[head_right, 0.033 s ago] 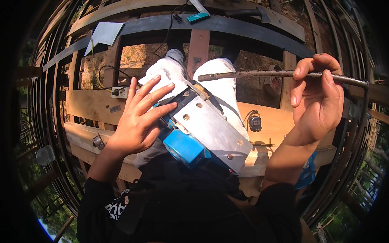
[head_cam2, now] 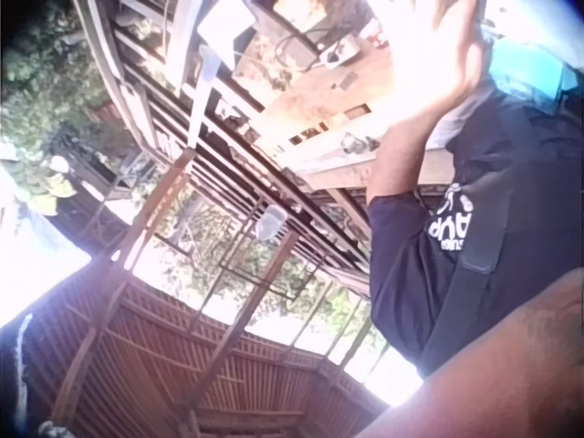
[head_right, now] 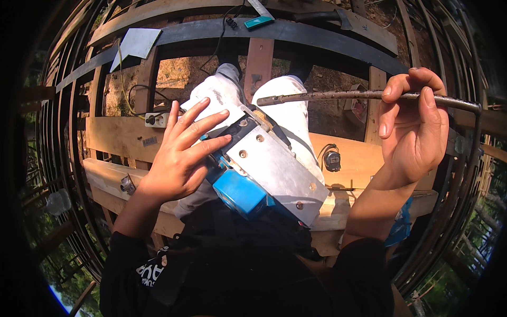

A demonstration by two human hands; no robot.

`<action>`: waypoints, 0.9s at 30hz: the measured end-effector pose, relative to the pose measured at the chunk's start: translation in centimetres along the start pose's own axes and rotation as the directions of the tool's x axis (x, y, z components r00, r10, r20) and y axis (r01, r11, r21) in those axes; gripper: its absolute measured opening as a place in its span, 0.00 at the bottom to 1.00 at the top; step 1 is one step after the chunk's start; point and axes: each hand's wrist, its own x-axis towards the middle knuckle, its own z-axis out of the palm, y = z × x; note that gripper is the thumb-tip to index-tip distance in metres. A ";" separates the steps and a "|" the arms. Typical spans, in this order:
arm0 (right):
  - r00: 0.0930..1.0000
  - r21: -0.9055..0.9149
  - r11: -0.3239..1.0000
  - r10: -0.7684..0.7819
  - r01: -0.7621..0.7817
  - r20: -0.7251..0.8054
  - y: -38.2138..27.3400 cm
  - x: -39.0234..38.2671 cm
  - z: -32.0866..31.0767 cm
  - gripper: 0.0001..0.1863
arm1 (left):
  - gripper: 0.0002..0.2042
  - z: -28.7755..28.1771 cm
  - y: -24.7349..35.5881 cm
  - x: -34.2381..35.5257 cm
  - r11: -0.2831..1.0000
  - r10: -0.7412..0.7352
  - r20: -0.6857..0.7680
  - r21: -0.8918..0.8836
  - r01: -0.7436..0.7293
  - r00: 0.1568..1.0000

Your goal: The person is using a screwdriver to remove and replace components on the underside of a power planer.

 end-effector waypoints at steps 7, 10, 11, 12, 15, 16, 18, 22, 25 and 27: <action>1.000 0.020 1.000 -0.010 0.010 0.010 -0.7 1.2 0.4 0.20 | 0.28 0.1 0.5 0.2 0.995 -0.050 -0.112 -0.095 0.039 0.992; 1.000 0.032 0.999 0.000 -0.001 0.029 -0.5 1.4 1.0 0.20 | 0.26 0.5 0.2 -0.5 1.000 -0.005 -0.150 -0.026 0.001 0.989; 1.000 0.013 1.000 -0.001 0.000 0.031 -0.4 1.5 1.3 0.19 | 0.26 0.6 0.2 -0.6 1.000 0.022 -0.143 0.001 -0.022 0.989; 0.999 -0.006 1.000 -0.001 0.001 0.033 -0.4 1.6 1.5 0.19 | 0.26 0.9 0.1 -0.7 1.000 0.025 -0.149 0.008 -0.024 0.989; 0.998 -0.011 1.000 0.028 -0.027 0.049 0.1 2.1 2.6 0.19 | 0.27 0.7 0.2 -0.7 0.999 0.031 -0.142 0.028 -0.027 0.989; 0.998 0.001 0.999 0.047 -0.047 0.047 0.4 2.2 2.8 0.19 | 0.27 0.6 0.1 -0.9 0.999 0.020 -0.147 0.030 -0.016 0.989; 0.997 -0.018 0.998 0.054 -0.053 0.054 0.5 2.5 3.2 0.18 | 0.27 0.5 -0.1 -0.9 0.999 0.045 -0.156 -0.011 -0.048 0.987; 0.996 -0.039 0.998 0.057 -0.055 0.063 1.0 2.8 3.3 0.17 | 0.27 1.3 0.0 -1.6 0.995 -0.053 -0.206 -0.092 0.034 0.977; 0.996 -0.064 0.995 0.083 -0.082 0.023 1.3 3.1 3.4 0.17 | 0.28 1.6 -0.3 -1.9 0.998 -0.044 -0.244 -0.050 0.033 0.969; 0.994 -0.067 0.992 0.109 -0.109 -0.004 1.4 3.2 3.5 0.16 | 0.29 1.5 -0.7 -1.9 1.000 0.020 -0.251 -0.015 -0.024 0.968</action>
